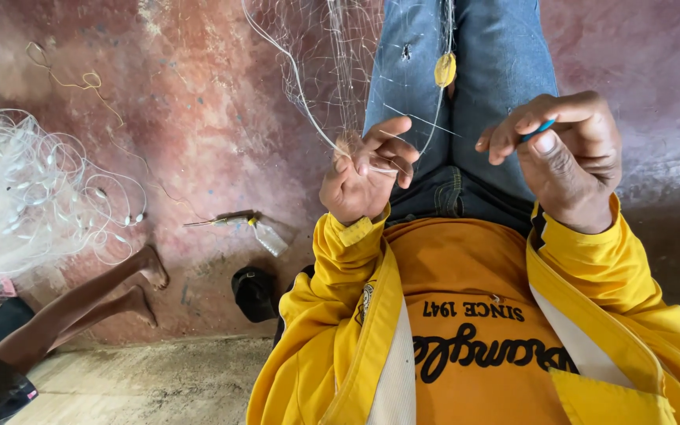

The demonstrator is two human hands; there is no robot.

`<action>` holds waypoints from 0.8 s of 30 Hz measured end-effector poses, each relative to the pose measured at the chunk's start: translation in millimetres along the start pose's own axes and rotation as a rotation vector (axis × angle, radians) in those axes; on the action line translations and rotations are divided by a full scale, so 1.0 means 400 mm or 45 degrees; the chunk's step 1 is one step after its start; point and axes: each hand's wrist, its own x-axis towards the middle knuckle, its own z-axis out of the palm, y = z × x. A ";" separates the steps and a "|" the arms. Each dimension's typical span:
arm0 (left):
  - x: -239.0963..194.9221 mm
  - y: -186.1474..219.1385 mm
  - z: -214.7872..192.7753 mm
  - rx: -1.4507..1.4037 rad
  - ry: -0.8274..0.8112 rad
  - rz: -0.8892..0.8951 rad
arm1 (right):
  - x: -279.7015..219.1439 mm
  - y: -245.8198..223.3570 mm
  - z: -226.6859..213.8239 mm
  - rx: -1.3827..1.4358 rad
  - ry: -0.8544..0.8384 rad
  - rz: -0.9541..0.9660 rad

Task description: The person threads a blue net needle through the mesh of a fishing net.

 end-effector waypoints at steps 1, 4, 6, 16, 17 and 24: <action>-0.001 0.001 0.001 0.001 -0.001 0.002 | 0.001 -0.003 0.001 0.001 -0.002 -0.001; -0.005 0.001 -0.001 0.043 0.006 -0.001 | 0.003 -0.010 0.004 -0.041 -0.028 -0.006; -0.015 -0.001 -0.008 0.064 0.073 0.000 | 0.000 -0.010 0.006 -0.094 -0.003 -0.043; -0.013 0.004 -0.008 0.002 0.165 0.307 | -0.008 0.000 0.010 -0.142 -0.034 -0.068; -0.013 0.006 -0.006 -0.046 0.155 0.285 | -0.008 0.000 0.009 -0.143 -0.028 -0.078; -0.012 0.013 0.015 0.035 0.123 0.192 | -0.010 0.002 0.004 -0.150 -0.025 -0.093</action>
